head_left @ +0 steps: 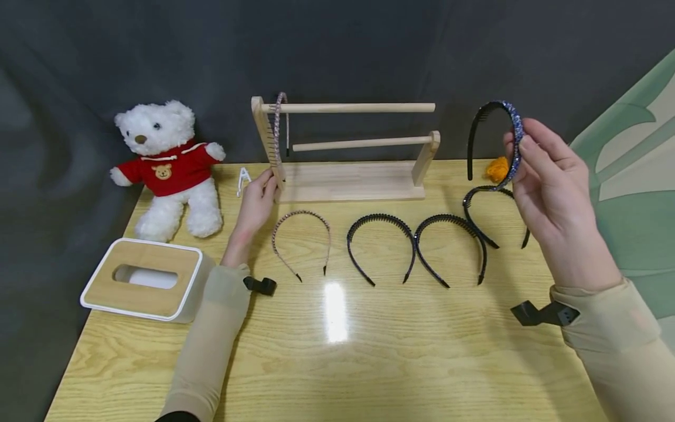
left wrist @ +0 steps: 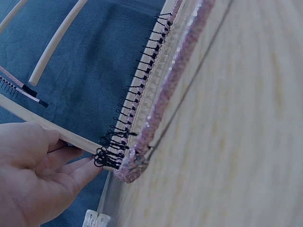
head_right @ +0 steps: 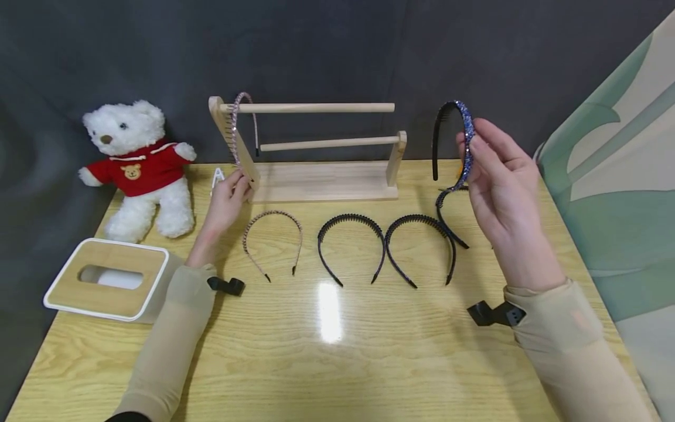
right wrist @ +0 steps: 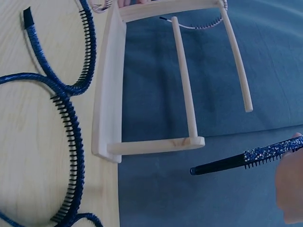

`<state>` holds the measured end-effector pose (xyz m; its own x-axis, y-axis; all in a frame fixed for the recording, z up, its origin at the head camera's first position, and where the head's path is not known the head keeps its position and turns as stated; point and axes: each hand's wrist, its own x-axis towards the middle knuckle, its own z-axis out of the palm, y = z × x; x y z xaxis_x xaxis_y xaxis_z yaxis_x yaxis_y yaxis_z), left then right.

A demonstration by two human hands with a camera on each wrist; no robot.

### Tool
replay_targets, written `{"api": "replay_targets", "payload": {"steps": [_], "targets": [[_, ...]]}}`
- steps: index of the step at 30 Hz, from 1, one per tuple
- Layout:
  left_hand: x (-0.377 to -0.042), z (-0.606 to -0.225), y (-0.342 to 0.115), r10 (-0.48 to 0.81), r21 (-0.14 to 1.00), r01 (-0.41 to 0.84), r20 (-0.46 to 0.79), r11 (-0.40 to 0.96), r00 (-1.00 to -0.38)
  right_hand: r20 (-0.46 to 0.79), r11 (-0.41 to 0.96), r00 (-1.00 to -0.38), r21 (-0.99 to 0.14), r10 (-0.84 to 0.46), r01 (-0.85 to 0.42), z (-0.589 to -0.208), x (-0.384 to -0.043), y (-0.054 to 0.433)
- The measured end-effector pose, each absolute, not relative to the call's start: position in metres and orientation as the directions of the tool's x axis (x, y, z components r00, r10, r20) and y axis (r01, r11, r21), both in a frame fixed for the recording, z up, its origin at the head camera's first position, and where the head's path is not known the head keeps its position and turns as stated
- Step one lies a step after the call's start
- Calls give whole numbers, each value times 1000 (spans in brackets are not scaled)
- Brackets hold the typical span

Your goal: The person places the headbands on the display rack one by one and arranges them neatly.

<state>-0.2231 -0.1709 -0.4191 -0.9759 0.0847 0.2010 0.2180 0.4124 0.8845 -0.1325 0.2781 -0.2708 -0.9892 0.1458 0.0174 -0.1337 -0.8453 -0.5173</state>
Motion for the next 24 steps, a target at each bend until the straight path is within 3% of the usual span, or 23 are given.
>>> {"api": "replay_targets", "payload": {"steps": [24], "targets": [[-225,-421,-172,95,871,239,219,430,-971,77,-860,-983,-476,169,-185,-258,-156,243]]}}
